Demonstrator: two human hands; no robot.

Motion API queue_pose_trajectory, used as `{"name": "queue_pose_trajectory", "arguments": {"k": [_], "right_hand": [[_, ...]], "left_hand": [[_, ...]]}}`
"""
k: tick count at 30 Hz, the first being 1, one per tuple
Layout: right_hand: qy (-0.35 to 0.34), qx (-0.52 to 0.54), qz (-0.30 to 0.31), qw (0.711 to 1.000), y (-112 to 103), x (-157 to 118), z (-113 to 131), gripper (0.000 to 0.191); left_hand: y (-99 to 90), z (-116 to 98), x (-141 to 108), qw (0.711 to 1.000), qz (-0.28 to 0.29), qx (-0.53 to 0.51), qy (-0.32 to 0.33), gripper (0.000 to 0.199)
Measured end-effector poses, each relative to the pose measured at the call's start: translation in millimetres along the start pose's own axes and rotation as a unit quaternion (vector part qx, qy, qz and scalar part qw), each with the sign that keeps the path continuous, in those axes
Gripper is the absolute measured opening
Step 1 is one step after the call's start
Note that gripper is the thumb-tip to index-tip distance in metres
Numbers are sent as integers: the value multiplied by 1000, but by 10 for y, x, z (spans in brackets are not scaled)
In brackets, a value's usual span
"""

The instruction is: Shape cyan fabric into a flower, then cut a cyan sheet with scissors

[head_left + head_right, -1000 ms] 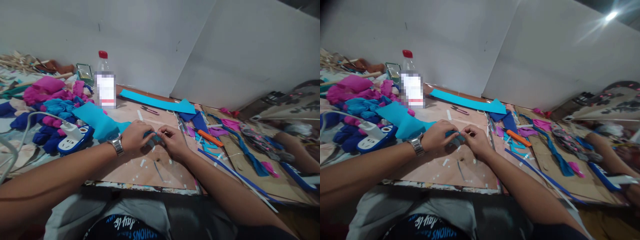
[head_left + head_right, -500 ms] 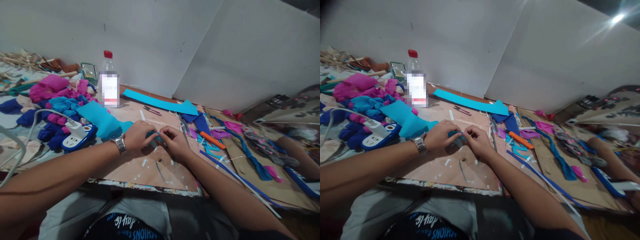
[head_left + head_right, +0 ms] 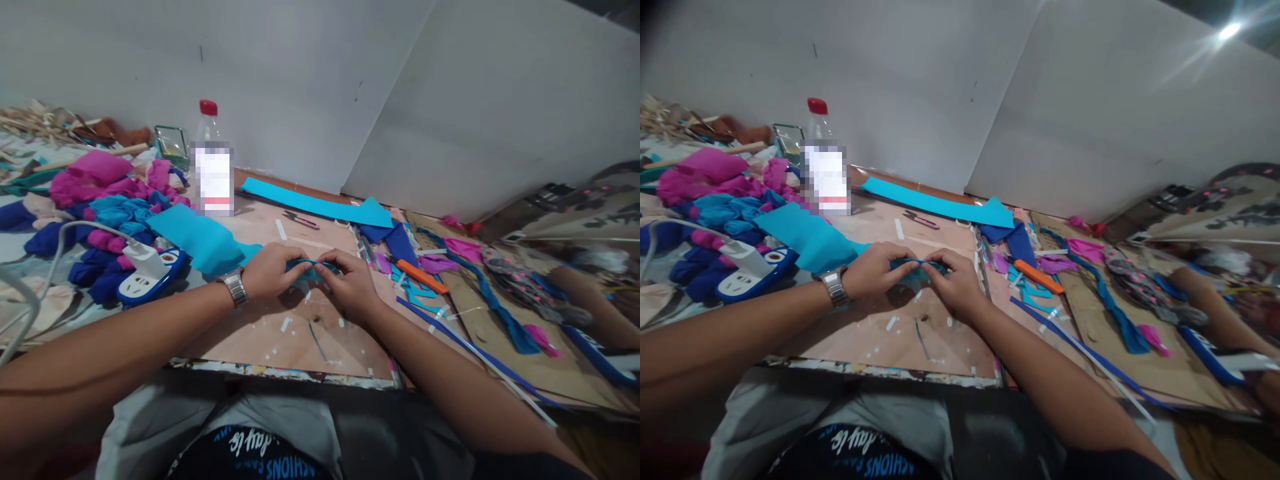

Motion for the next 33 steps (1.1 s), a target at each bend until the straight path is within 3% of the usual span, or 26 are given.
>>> {"name": "queue_pose_trajectory", "arguments": {"k": [4, 16, 24, 33], "right_hand": [[-4, -7, -17, 1000, -14, -13, 17, 9], [-111, -52, -6, 992, -31, -16, 66, 10], [-136, -79, -2, 988, -34, -36, 109, 12], [-156, -92, -20, 983, -49, -57, 148, 10]], "left_hand": [[6, 28, -8, 1000, 0, -20, -18, 30], [58, 167, 2, 991, -11, -114, -75, 21], [44, 137, 12, 986, -21, -149, -72, 32], [62, 111, 12, 985, -34, -153, -75, 30]]}}
Point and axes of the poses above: each hand's wrist, its own x-axis towards the middle knuckle, its own y-axis out of the palm, z = x × y, the point moved 5 cm from there along x, towards the middle knuckle, and after that the axes turned 13 degrees about y, right-handed, at the moved point
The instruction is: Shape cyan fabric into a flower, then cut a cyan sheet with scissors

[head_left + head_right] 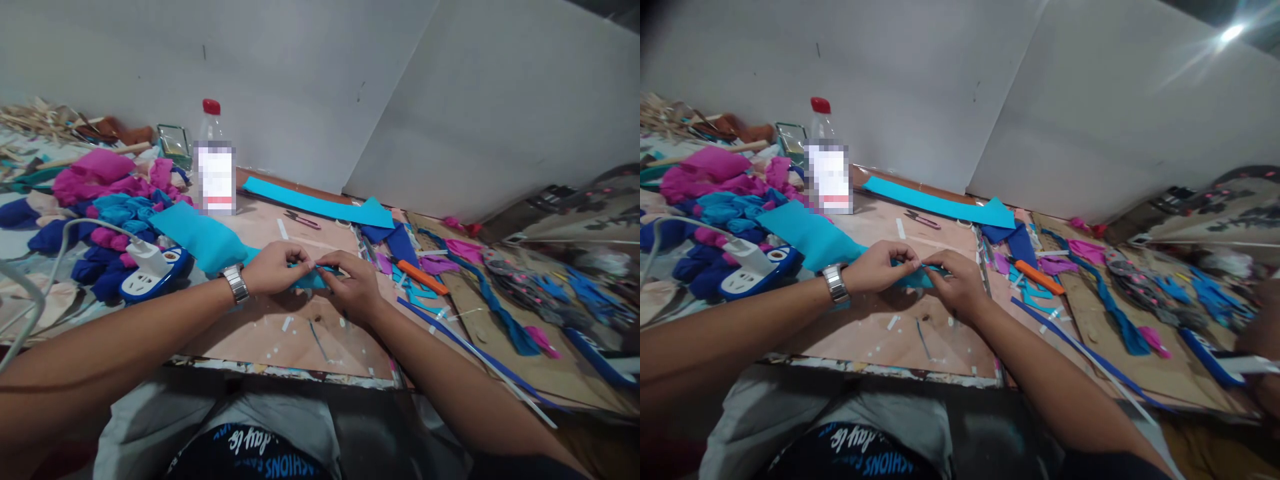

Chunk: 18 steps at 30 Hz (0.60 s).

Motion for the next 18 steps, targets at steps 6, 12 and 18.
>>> {"name": "queue_pose_trajectory", "arguments": {"k": [6, 12, 18], "right_hand": [[8, 1, -22, 1000, -42, 3, 46, 6], [-5, 11, -3, 1000, -11, -10, 18, 10], [-17, 25, 4, 1000, 1, -12, 12, 11]], "left_hand": [[-19, -46, 0, 999, 19, 34, 27, 20], [-8, -34, 1, 999, 28, 25, 30, 21], [-10, -26, 1, 999, 29, 1, 14, 21]]}}
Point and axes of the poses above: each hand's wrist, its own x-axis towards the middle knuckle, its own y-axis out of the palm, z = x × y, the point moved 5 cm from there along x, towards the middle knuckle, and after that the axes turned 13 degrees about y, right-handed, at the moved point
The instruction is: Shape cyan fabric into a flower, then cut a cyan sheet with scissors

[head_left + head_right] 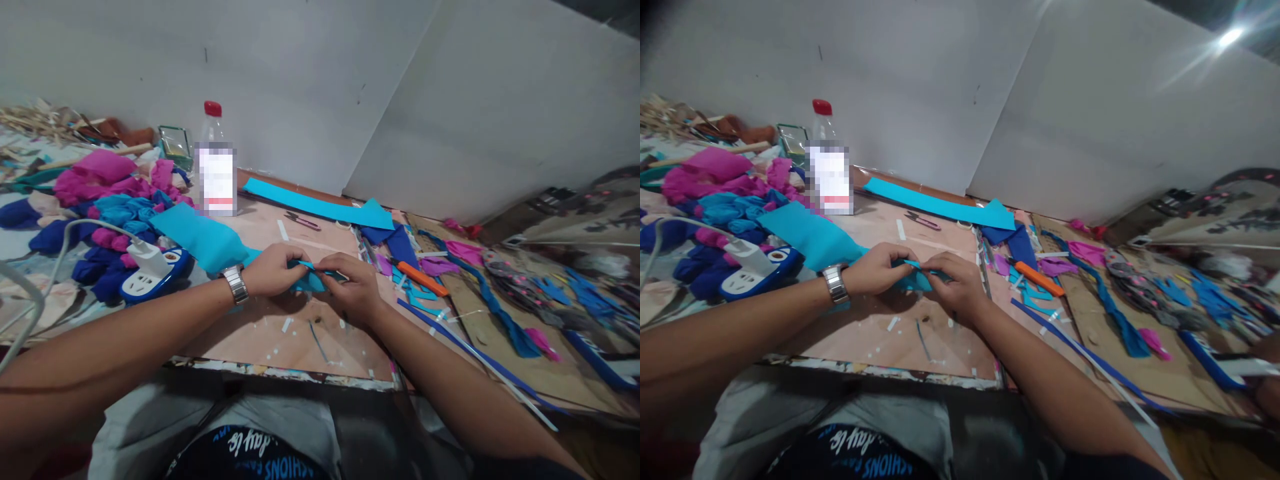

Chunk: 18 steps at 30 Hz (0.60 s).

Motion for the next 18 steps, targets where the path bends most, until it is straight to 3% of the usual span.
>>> {"name": "queue_pose_trajectory", "arguments": {"k": [18], "right_hand": [[-17, -10, -13, 1000, -22, 8, 34, 14]], "left_hand": [[-23, 13, 0, 999, -28, 21, -14, 28]]}}
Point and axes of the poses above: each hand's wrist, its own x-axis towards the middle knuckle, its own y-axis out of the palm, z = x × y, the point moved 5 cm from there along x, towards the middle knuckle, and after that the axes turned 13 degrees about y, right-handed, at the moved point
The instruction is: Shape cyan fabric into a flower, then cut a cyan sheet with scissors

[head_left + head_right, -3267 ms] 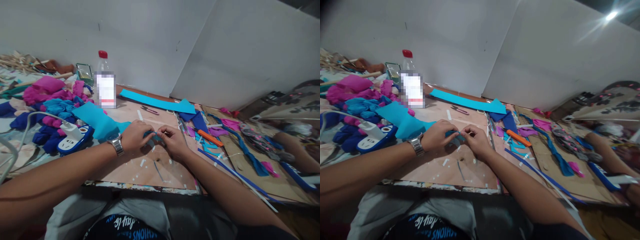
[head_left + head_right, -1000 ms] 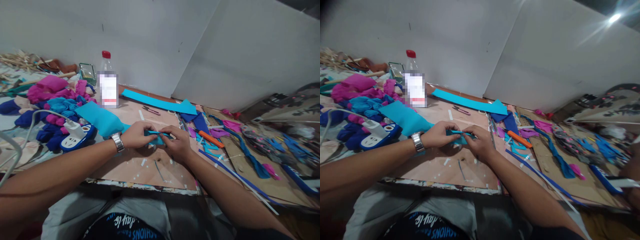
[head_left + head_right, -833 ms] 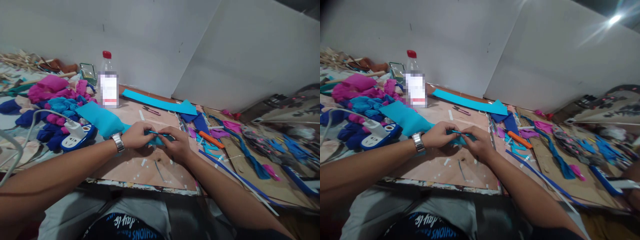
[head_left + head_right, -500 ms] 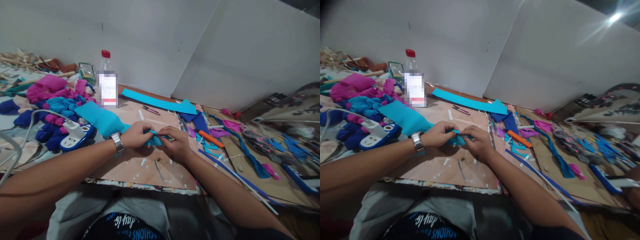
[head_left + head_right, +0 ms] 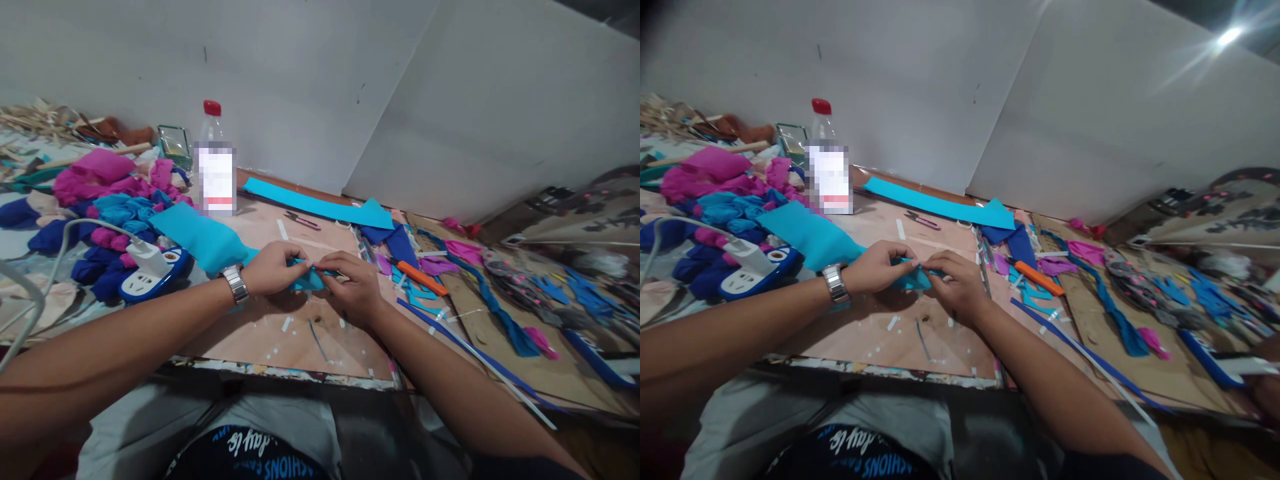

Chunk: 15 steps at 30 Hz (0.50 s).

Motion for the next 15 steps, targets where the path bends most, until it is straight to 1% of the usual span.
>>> {"name": "queue_pose_trajectory", "arguments": {"k": [6, 10, 15], "right_hand": [[1, -4, -3, 1000, -11, 1, 21, 13], [1, 0, -16, 1000, -25, 7, 34, 13], [14, -10, -31, 999, -37, 12, 18, 10]], "left_hand": [[-14, 27, 3, 1000, -12, -2, -11, 28], [-48, 79, 11, 999, -39, -9, -29, 29], [-103, 149, 16, 996, -77, 11, -48, 31]]}}
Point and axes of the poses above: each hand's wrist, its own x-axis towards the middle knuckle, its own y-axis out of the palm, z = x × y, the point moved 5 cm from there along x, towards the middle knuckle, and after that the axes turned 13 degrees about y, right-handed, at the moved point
